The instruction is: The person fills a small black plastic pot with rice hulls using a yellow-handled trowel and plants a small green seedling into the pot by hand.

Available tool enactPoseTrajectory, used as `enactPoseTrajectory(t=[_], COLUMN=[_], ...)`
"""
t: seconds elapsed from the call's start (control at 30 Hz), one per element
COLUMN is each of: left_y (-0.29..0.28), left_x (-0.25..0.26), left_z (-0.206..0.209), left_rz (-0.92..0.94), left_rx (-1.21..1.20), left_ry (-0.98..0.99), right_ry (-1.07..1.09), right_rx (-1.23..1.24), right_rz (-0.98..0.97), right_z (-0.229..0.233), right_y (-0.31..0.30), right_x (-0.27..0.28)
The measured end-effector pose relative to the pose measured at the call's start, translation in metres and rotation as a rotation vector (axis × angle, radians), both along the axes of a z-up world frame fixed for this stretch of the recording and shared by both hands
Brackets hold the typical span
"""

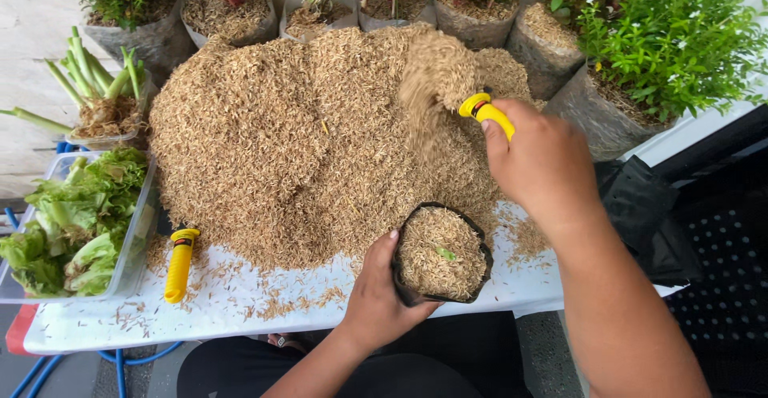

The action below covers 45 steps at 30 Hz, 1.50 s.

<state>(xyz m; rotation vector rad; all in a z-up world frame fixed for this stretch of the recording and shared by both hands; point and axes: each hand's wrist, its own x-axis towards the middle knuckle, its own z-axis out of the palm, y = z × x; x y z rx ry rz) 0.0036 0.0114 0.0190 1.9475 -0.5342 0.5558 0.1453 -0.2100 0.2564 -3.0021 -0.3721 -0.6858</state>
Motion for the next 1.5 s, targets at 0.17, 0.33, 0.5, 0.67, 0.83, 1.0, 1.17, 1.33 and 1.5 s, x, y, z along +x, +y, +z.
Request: enactPoseTrajectory(t=[0.17, 0.33, 0.5, 0.67, 0.83, 1.0, 1.17, 1.33, 1.5], left_y=[0.0, 0.001, 0.004, 0.004, 0.004, 0.002, -0.001, -0.004, -0.007], left_x=[0.0, 0.001, 0.0, 0.0, 0.0, 0.0, 0.001, -0.001, -0.002], left_z=[0.005, 0.005, 0.015, 0.019, 0.02, 0.015, 0.01, -0.011, -0.013], left_rz=[0.016, 0.012, 0.009, 0.027, 0.032, 0.018, 0.026, 0.001, 0.055], left_rx=[-0.016, -0.012, -0.009, 0.009, -0.002, -0.004, -0.006, 0.024, 0.063], left_ry=[-0.052, -0.071, -0.082, -0.077, -0.088, -0.062, -0.053, 0.045, 0.194], right_ry=[-0.006, -0.001, -0.04, -0.034, -0.199, -0.435, -0.334, -0.28, -0.148], right_rx=[0.033, 0.066, 0.043, -0.046, -0.16, -0.387, -0.214, -0.072, -0.072], right_rz=[0.037, 0.109, 0.201, 0.246, 0.308, 0.243, 0.226, -0.014, -0.329], right_z=[0.019, 0.033, 0.032, 0.031, 0.012, 0.004, 0.016, -0.031, -0.091], right_y=[0.024, 0.052, 0.078, 0.105, 0.116, 0.107, 0.053, -0.038, -0.108], right_x=[0.002, 0.009, 0.02, 0.023, 0.033, 0.039, 0.008, -0.043, -0.104])
